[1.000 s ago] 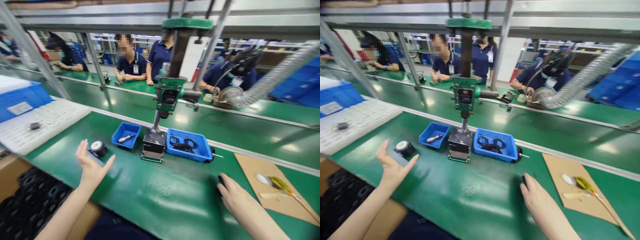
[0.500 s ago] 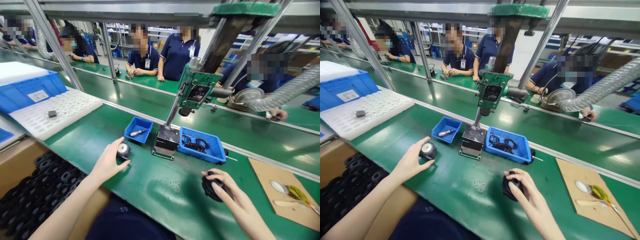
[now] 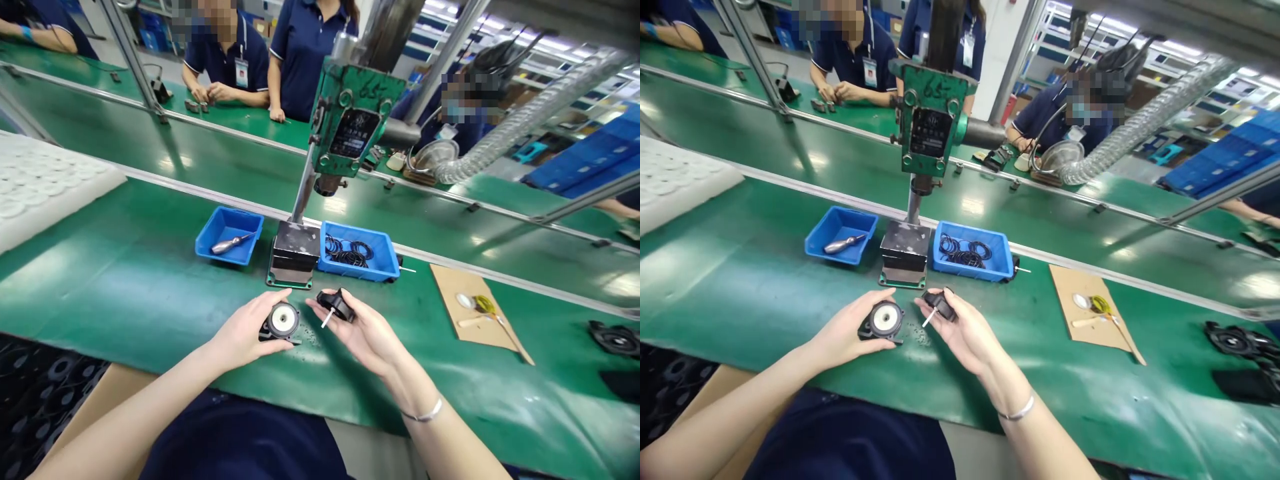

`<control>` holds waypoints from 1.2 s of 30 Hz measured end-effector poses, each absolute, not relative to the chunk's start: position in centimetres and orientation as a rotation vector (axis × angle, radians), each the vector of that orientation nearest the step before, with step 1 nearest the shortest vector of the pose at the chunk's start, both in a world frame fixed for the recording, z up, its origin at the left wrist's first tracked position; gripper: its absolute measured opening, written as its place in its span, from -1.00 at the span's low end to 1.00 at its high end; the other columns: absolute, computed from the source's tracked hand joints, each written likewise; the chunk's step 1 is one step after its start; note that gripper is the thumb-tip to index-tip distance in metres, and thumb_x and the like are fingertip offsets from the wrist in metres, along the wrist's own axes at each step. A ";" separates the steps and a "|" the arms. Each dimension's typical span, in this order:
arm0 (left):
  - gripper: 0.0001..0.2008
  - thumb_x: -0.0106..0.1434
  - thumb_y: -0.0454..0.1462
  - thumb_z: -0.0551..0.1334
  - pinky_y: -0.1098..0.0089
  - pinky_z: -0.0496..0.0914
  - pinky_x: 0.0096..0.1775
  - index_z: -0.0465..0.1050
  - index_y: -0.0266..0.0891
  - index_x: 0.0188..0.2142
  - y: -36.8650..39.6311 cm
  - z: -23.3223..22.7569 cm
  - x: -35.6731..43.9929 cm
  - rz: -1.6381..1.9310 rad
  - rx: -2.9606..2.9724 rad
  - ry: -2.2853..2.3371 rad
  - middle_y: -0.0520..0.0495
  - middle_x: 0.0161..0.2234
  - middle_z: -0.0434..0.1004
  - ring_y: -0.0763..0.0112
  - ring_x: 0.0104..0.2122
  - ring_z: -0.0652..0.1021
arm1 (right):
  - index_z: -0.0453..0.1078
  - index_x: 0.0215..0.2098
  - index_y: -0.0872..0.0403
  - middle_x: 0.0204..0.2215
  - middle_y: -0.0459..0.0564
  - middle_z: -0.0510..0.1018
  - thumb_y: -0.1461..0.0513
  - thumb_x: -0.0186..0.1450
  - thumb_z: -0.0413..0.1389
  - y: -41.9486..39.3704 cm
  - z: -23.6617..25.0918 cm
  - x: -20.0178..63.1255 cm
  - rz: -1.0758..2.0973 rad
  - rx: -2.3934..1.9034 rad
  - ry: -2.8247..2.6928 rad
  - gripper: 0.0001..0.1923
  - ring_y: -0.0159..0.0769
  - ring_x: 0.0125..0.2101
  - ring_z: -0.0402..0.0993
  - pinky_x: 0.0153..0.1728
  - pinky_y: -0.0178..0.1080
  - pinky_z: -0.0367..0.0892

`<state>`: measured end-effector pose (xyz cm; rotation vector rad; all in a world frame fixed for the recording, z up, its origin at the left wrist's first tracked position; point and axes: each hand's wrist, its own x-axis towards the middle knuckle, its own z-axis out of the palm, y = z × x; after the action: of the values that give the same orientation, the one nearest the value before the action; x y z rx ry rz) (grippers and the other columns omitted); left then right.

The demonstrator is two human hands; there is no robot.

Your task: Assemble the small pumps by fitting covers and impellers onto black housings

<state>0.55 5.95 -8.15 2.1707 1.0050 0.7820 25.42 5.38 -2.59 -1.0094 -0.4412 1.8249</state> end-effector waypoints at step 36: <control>-0.21 0.13 -0.09 0.46 0.06 0.50 0.12 0.14 -0.04 0.26 5.4 -9.9 1.2 0.888 1.906 0.968 -0.18 0.10 0.52 0.07 0.08 0.57 | 0.53 -0.16 0.12 -0.16 0.04 0.64 0.02 0.24 0.31 8.4 -3.2 23.4 1.935 -1.083 -0.380 -0.64 -0.19 -0.14 0.64 0.17 -0.09 0.40</control>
<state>1.21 5.41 -9.88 1.9057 0.9680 0.8875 23.35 8.43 -3.17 -1.0832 -0.3802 1.9352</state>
